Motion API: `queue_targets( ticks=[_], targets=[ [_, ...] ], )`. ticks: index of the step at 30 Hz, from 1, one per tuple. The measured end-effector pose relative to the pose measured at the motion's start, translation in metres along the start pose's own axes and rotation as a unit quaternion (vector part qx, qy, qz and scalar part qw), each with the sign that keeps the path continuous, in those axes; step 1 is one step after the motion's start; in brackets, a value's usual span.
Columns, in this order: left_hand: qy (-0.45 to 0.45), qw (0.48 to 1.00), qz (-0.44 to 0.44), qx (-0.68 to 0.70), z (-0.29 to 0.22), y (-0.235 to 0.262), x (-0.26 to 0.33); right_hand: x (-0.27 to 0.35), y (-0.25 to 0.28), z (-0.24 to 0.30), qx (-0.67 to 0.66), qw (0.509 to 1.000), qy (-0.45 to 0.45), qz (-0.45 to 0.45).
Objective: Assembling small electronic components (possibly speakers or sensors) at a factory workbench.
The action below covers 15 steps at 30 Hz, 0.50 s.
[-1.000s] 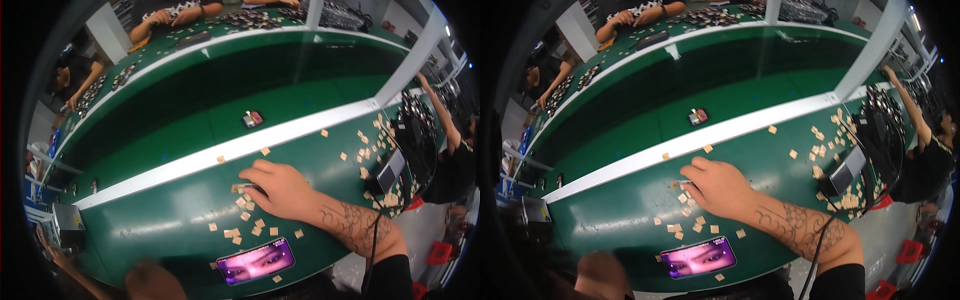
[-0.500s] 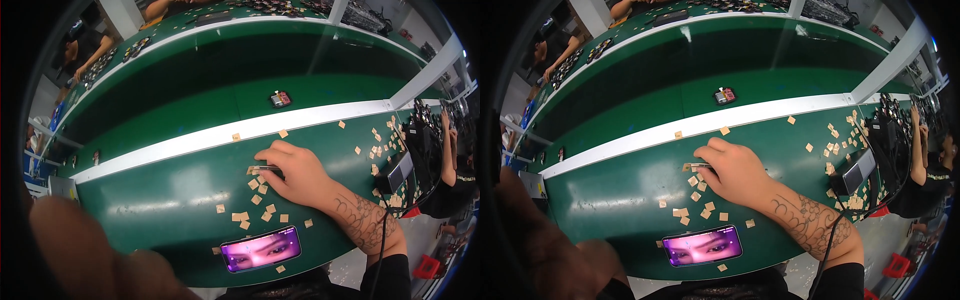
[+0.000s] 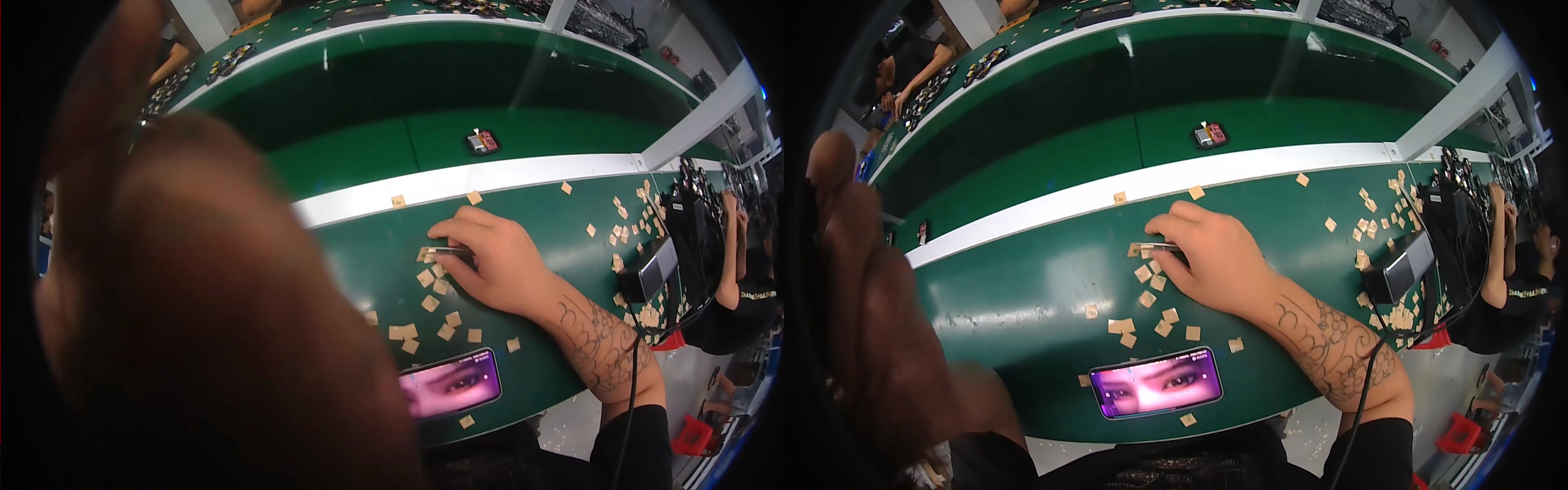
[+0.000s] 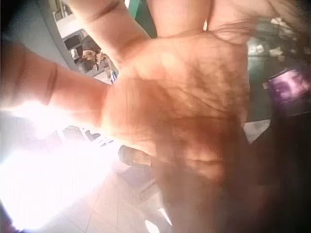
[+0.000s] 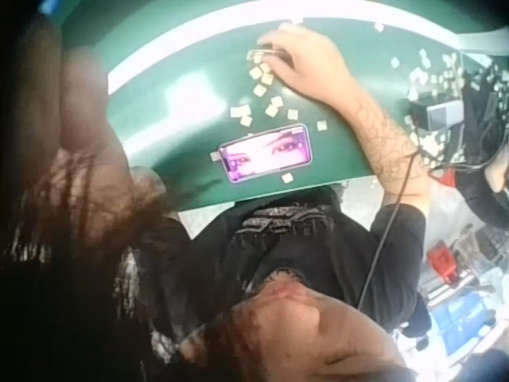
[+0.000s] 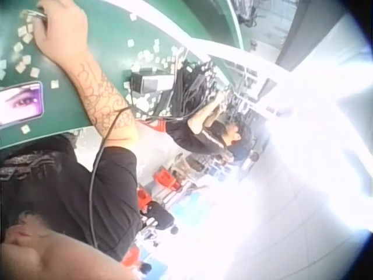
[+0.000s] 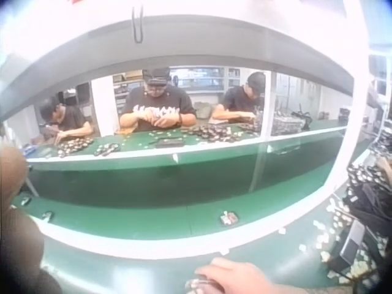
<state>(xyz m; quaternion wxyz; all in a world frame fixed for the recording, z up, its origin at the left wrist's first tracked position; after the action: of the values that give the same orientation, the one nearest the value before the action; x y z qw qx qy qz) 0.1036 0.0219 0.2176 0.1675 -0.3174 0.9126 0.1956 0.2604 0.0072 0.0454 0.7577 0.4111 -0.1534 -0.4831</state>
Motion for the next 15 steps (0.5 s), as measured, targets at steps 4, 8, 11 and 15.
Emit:
queue_targets(
  ticks=[4,8,11,15],
  targets=[
    [0.001,1.000,-0.020,-0.013,-0.025,0.067,0.087,-0.004,-0.010,0.003,-0.018,0.999,-0.015,0.025],
    [0.002,0.999,-0.034,-0.019,-0.028,0.053,0.065,0.001,-0.013,-0.020,-0.065,0.998,-0.022,0.012],
    [0.009,0.998,-0.057,-0.024,-0.030,0.048,0.056,-0.001,-0.009,0.002,-0.018,1.000,-0.005,0.006],
    [0.013,0.999,-0.046,-0.003,-0.011,0.049,0.048,0.000,-0.004,-0.005,-0.020,1.000,-0.006,0.006]
  ],
)
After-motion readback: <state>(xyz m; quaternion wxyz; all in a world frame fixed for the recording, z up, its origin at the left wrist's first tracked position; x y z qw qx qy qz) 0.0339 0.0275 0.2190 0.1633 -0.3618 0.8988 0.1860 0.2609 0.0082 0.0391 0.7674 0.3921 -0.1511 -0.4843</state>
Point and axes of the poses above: each hand's wrist, its own x-axis away from the middle knuckle, its own y-axis out of the back of the hand, z = x × y, the point moved 4 cm from there along -x, towards the middle knuckle, and after that the axes turned 11 degrees about z, right-handed, at the moved point
